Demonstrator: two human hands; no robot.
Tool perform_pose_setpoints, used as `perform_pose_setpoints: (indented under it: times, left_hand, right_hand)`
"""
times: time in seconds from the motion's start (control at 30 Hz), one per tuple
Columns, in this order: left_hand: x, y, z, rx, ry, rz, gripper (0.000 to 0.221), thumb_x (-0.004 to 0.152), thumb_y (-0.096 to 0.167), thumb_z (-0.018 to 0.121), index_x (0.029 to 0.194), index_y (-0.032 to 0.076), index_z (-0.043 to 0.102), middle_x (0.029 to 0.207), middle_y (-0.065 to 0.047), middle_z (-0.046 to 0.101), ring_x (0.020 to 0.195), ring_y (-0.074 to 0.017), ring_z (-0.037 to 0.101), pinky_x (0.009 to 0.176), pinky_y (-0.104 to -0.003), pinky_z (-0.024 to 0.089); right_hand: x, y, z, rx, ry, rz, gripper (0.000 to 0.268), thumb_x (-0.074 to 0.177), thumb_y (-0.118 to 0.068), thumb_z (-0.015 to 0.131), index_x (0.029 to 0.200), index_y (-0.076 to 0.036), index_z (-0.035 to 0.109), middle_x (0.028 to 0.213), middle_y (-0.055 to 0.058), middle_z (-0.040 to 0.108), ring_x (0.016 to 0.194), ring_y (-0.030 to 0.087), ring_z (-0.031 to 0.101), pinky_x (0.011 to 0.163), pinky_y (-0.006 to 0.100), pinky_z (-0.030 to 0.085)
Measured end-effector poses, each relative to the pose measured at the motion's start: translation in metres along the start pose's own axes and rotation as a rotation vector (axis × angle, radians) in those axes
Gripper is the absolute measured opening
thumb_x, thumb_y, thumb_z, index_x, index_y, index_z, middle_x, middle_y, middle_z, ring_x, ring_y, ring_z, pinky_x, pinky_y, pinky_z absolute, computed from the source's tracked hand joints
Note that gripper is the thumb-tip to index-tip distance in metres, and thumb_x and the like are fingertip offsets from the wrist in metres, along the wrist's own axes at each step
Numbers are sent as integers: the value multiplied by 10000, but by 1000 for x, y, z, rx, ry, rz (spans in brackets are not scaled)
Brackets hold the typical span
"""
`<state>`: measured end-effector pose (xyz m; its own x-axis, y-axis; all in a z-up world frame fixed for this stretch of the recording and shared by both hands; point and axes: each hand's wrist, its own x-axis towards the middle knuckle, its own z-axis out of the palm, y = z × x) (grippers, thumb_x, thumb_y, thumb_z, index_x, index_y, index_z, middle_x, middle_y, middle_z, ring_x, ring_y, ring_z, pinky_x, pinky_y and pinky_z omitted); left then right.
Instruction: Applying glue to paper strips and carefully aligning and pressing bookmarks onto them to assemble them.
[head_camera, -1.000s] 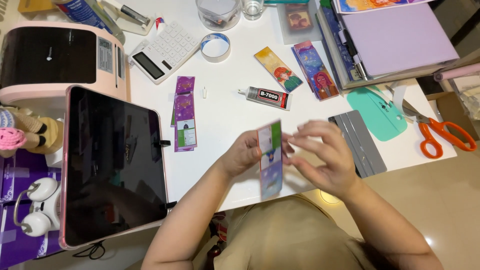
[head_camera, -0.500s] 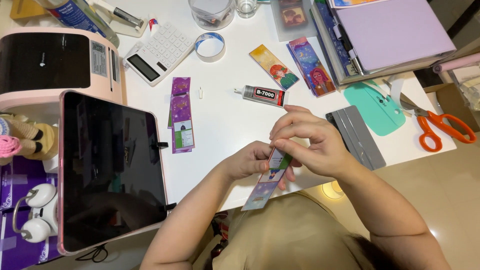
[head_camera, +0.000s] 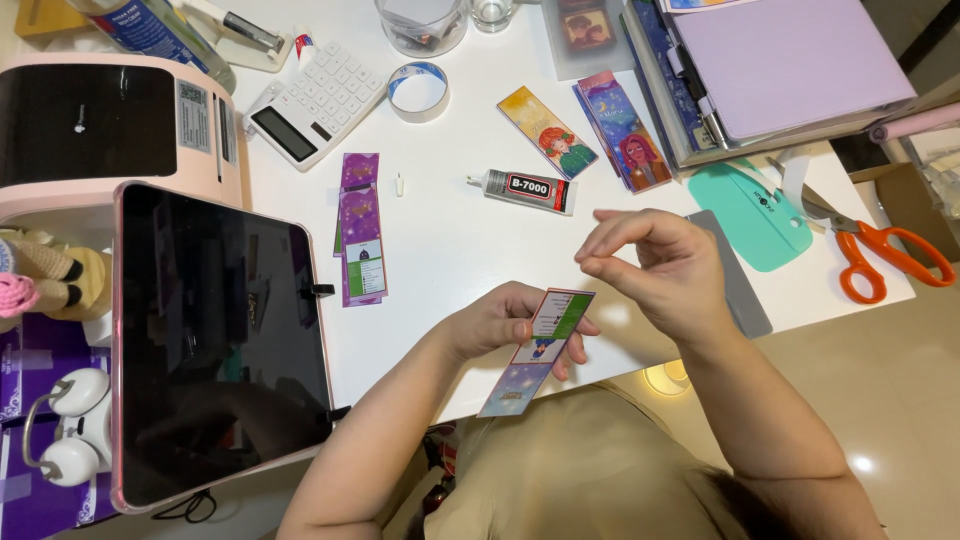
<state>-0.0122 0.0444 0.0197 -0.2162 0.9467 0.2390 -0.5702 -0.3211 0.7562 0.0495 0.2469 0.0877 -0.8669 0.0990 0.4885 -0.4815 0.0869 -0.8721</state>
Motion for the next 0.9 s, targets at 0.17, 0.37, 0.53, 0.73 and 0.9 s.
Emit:
perform_pose_setpoints:
  times: [0.17,0.37,0.53,0.73,0.9]
  left_hand:
    - [1,-5,-5,-11,11,9,753,873,557,758,1235,-96,659,1010,-268,739,810,-298,775,723,-348,638]
    - [0,-6,-5,-35,45,30,720,904,553,714,1204,-100,658,978,-268,734,782,-297,774,686,-345,633]
    - [0,-32,-21,-59,80,21,680,908,504,708,1116,-141,655,904,-310,713,725,-332,768,556,-324,624]
    - [4,-3,0,-56,139,52,715,910,539,706,1172,-124,646,970,-290,725,782,-317,775,635,-349,637]
    - [3,-2,-9,-136,357,278,941,818,547,806,1389,-141,515,1148,-315,685,996,-408,744,873,-495,618]
  right_hand:
    - [-6,-13,10,1,-66,-30,110,959,-21,687,1020,-9,597,939,117,787,1001,214,756,1207,494,383]
    - [-12,-11,11,-148,-88,-138,116,981,-29,656,1069,-18,581,1008,106,806,1041,238,748,1218,518,325]
    - [-11,-13,16,-401,-113,-281,131,1004,-66,631,1133,-45,629,1072,43,808,1070,214,739,1216,531,299]
    - [-6,-16,14,-210,-46,-219,355,1014,28,523,1365,55,471,1375,231,661,1337,341,602,1269,525,271]
    - [-9,-6,0,-61,-16,-110,514,1033,-14,539,1496,9,317,1580,216,414,1380,314,537,1164,377,450]
